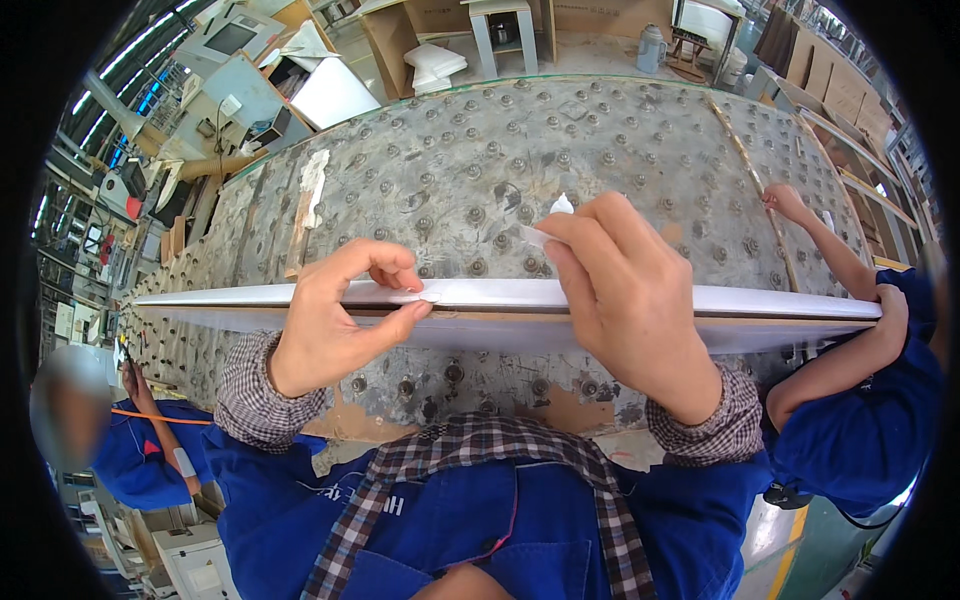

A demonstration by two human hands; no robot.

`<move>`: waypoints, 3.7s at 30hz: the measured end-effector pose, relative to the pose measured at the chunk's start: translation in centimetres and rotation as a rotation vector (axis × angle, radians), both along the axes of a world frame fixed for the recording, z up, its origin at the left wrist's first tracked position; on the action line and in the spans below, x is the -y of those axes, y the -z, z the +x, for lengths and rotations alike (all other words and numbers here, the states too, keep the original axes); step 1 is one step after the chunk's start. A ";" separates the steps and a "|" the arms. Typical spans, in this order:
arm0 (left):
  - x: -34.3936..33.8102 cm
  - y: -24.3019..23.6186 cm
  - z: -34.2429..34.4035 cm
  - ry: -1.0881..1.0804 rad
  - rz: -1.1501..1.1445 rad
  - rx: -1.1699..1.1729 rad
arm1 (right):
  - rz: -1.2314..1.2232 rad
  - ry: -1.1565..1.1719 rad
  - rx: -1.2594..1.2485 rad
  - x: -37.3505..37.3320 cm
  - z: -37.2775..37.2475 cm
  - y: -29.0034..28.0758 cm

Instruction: The person applies a white edge strip to a long board. They use a small tool to press the strip, apply adhesive from a bottle, and smooth the edge with tape. The person works along the length of the board, repeating the process.

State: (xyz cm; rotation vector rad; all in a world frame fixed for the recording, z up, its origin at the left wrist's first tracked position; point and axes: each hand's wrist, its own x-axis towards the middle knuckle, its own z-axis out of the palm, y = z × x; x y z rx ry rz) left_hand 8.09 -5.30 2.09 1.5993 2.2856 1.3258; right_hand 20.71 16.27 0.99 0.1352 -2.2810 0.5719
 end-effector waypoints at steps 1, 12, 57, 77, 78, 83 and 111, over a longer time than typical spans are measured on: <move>-0.1 0.0 0.1 -0.002 -0.011 -0.022 | -0.002 0.002 -0.002 0.0 0.0 0.0; 0.4 -0.2 -0.4 0.041 -0.053 0.037 | -0.018 0.015 0.009 0.1 0.1 -0.1; 1.6 1.2 -0.7 0.338 0.387 -0.423 | -0.100 -0.075 0.294 -0.5 0.4 -1.5; 2.5 1.1 -1.1 -0.092 0.359 -0.033 | 0.637 -0.400 1.149 -12.1 -9.7 20.6; 2.4 1.1 -1.1 -0.093 0.380 -0.032 | 0.671 -0.403 1.074 -12.4 -9.5 21.1; 1.6 2.0 -0.3 -0.198 0.496 0.098 | 0.333 -0.245 1.396 -13.3 -10.4 17.8; 3.7 4.5 -3.0 -0.563 0.421 -0.664 | -0.703 0.090 0.417 8.5 -1.8 -8.3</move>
